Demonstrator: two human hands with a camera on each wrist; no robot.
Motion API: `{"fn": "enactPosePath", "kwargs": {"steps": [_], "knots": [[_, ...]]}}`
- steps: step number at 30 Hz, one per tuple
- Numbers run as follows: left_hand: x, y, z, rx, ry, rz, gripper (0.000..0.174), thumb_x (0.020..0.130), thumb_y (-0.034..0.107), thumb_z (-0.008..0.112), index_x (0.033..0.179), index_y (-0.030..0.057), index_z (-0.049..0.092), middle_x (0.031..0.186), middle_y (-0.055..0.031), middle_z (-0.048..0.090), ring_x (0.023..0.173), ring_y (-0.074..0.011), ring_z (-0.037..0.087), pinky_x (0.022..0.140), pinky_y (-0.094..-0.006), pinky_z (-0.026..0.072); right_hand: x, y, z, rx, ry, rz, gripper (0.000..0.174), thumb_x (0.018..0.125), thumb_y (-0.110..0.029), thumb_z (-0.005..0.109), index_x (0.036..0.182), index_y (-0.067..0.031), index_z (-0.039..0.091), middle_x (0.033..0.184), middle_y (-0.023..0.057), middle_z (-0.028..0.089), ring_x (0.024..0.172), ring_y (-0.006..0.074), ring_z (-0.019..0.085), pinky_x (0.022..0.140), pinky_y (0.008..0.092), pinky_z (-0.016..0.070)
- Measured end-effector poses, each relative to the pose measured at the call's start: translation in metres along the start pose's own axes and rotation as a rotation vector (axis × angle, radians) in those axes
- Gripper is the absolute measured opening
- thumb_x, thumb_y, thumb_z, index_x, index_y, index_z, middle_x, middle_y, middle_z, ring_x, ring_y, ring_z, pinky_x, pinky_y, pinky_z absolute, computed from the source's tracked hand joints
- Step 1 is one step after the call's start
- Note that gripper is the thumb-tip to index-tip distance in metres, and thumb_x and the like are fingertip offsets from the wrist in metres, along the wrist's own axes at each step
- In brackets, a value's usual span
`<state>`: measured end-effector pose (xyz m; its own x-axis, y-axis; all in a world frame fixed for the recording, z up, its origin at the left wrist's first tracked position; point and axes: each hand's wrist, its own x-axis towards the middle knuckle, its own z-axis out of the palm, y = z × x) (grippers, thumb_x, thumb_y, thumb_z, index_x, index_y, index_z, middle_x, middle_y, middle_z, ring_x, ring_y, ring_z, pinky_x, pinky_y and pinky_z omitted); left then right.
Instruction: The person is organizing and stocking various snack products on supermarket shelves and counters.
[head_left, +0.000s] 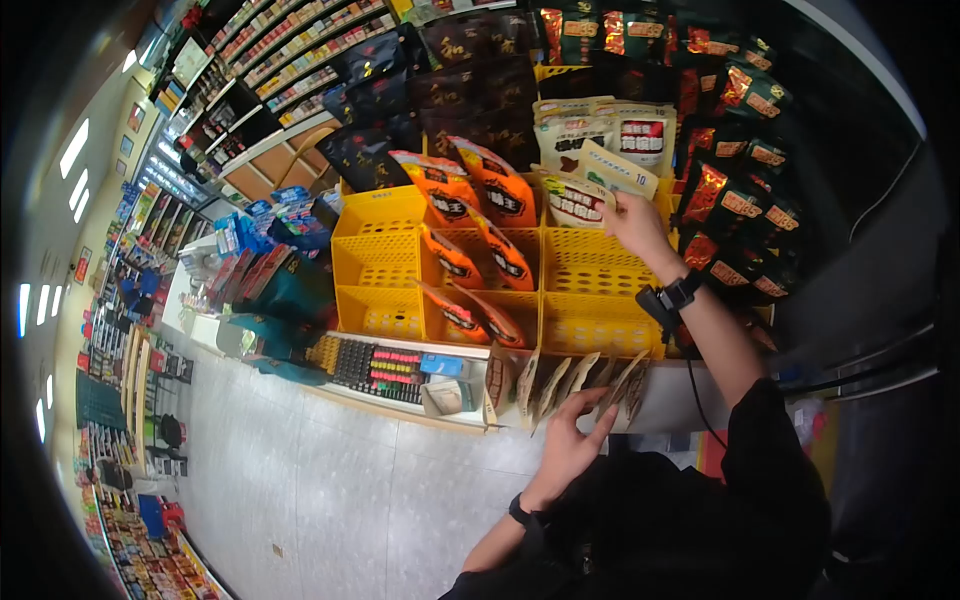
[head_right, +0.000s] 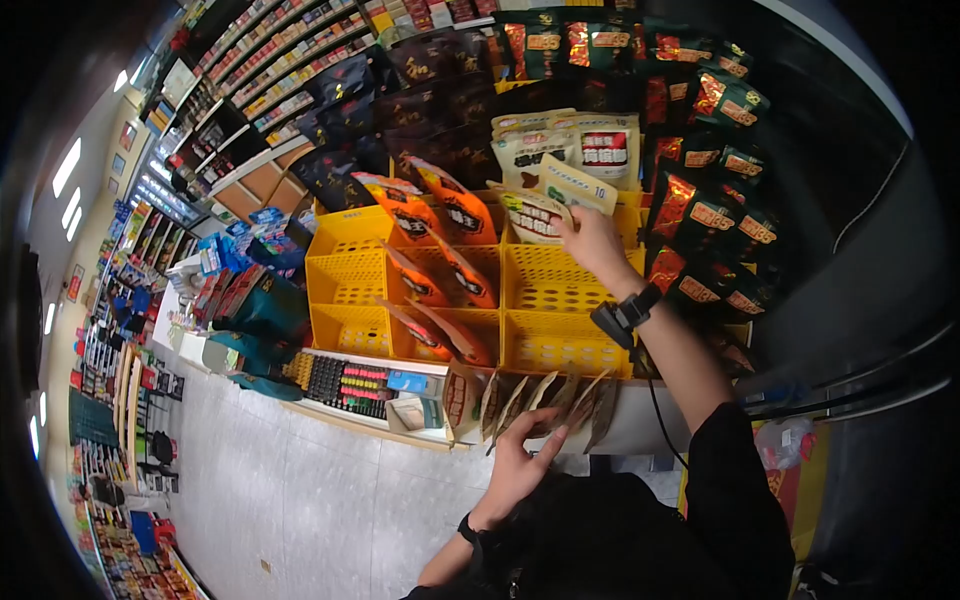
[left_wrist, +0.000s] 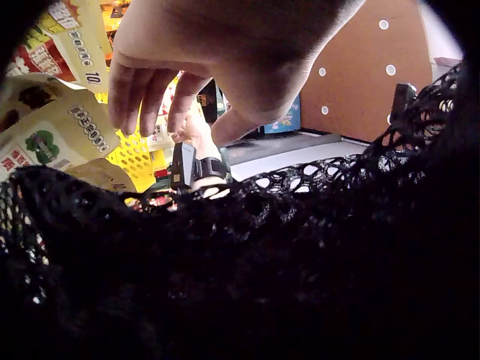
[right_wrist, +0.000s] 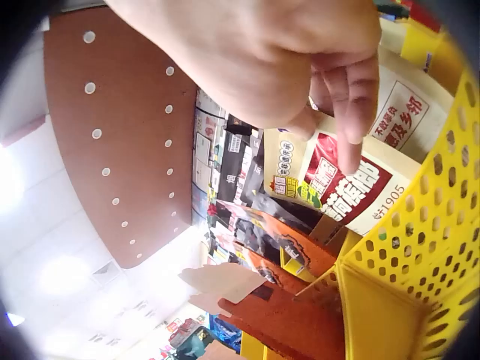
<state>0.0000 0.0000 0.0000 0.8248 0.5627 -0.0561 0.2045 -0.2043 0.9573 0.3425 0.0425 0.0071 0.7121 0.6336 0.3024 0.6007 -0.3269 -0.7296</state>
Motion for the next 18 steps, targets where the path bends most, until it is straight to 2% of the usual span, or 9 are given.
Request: {"fn": "enactPosePath", "kwargs": {"steps": [2, 3, 5, 7, 9, 11, 14, 17, 18], "knots": [[-0.002, 0.006, 0.009, -0.087, 0.045, -0.004, 0.033, 0.088, 0.021, 0.073, 0.115, 0.001, 0.069, 0.107, -0.0171, 0.071, 0.095, -0.0278, 0.069, 0.085, -0.0352, 0.0539, -0.006, -0.009, -0.018, 0.011, 0.005, 0.069, 0.021, 0.098, -0.022, 0.065, 0.106, -0.0045, 0.073, 0.081, 0.0062, 0.073, 0.063, 0.0151, 0.07, 0.06, 0.0272, 0.0522], [0.001, -0.004, -0.018, -0.029, 0.05, 0.003, 0.033, 0.088, 0.021, 0.073, 0.115, 0.001, 0.069, 0.107, -0.0171, 0.071, 0.095, -0.0278, 0.069, 0.085, -0.0352, 0.0539, -0.007, -0.022, 0.005, 0.066, 0.025, 0.069, 0.021, 0.098, -0.022, 0.065, 0.106, -0.0045, 0.073, 0.081, 0.0062, 0.073, 0.063, 0.0151, 0.07, 0.06, 0.0272, 0.0522], [0.0, -0.008, -0.011, -0.067, 0.049, -0.009, 0.032, 0.088, 0.02, 0.073, 0.113, 0.0002, 0.069, 0.107, -0.016, 0.071, 0.093, -0.0275, 0.069, 0.084, -0.0348, 0.0538, -0.022, -0.023, -0.006, 0.348, 0.272, -0.013, 0.027, 0.099, -0.024, 0.061, 0.101, 0.001, 0.071, 0.074, 0.0104, 0.072, 0.06, 0.0111, 0.066, 0.059, 0.0277, 0.0502], [-0.002, -0.007, -0.004, -0.076, 0.06, -0.018, 0.03, 0.088, 0.018, 0.073, 0.112, -0.0007, 0.068, 0.103, -0.0157, 0.071, 0.092, -0.0274, 0.069, 0.084, -0.0342, 0.0532, -0.043, -0.029, -0.037, 0.52, 0.309, -0.046, 0.025, 0.102, -0.017, 0.059, 0.114, 0.0025, 0.067, 0.083, 0.0072, 0.073, 0.071, 0.0089, 0.067, 0.061, 0.0212, 0.0499], [-0.002, -0.001, 0.0, -0.028, 0.103, 0.056, 0.034, 0.092, 0.018, 0.072, 0.118, -0.0029, 0.063, 0.107, -0.0103, 0.066, 0.094, -0.0178, 0.064, 0.086, -0.0314, 0.0524, -0.074, -0.058, -0.077, 0.585, 0.438, -0.145, 0.024, 0.102, -0.017, 0.058, 0.111, 0.0043, 0.066, 0.086, 0.0091, 0.072, 0.072, 0.0093, 0.066, 0.064, 0.0209, 0.0501], [0.005, -0.003, 0.003, -0.041, 0.151, 0.1, 0.037, 0.093, 0.018, 0.071, 0.122, -0.0017, 0.06, 0.113, -0.0098, 0.064, 0.097, -0.0168, 0.062, 0.087, -0.0315, 0.052, -0.103, -0.068, -0.115, 0.569, 0.517, -0.133, 0.022, 0.101, -0.016, 0.06, 0.108, 0.0037, 0.066, 0.083, 0.005, 0.071, 0.071, 0.0088, 0.067, 0.062, 0.0203, 0.05], [0.008, 0.003, 0.011, -0.198, 0.039, -0.007, 0.038, 0.095, 0.016, 0.069, 0.126, -0.0011, 0.058, 0.118, -0.0115, 0.062, 0.106, -0.0193, 0.061, 0.092, -0.0321, 0.0504, -0.154, -0.064, -0.162, 0.482, 0.545, -0.088, 0.02, 0.102, -0.017, 0.059, 0.107, 0.002, 0.065, 0.076, 0.0041, 0.067, 0.066, 0.008, 0.06, 0.062, 0.0207, 0.0477], [0.009, 0.018, 0.027, -0.318, -0.069, -0.03, 0.04, 0.096, 0.02, 0.066, 0.129, -0.002, 0.057, 0.124, -0.0148, 0.061, 0.113, -0.0228, 0.059, 0.096, -0.0339, 0.0482, -0.202, -0.054, -0.193, 0.308, 0.463, -0.011, 0.018, 0.104, -0.011, 0.051, 0.106, 0.0016, 0.063, 0.085, 0.0055, 0.068, 0.073, 0.0072, 0.06, 0.066, 0.0226, 0.0483], [0.011, 0.023, 0.032, -0.374, -0.115, -0.018, 0.044, 0.098, 0.023, 0.062, 0.133, -0.0024, 0.055, 0.126, -0.0156, 0.06, 0.116, -0.0229, 0.058, 0.099, -0.0344, 0.0463, -0.214, -0.053, -0.196, 0.366, 0.413, -0.071, 0.019, 0.104, -0.007, 0.045, 0.106, 0.0017, 0.062, 0.089, 0.0067, 0.068, 0.077, 0.0083, 0.061, 0.068, 0.0225, 0.0478]]}}
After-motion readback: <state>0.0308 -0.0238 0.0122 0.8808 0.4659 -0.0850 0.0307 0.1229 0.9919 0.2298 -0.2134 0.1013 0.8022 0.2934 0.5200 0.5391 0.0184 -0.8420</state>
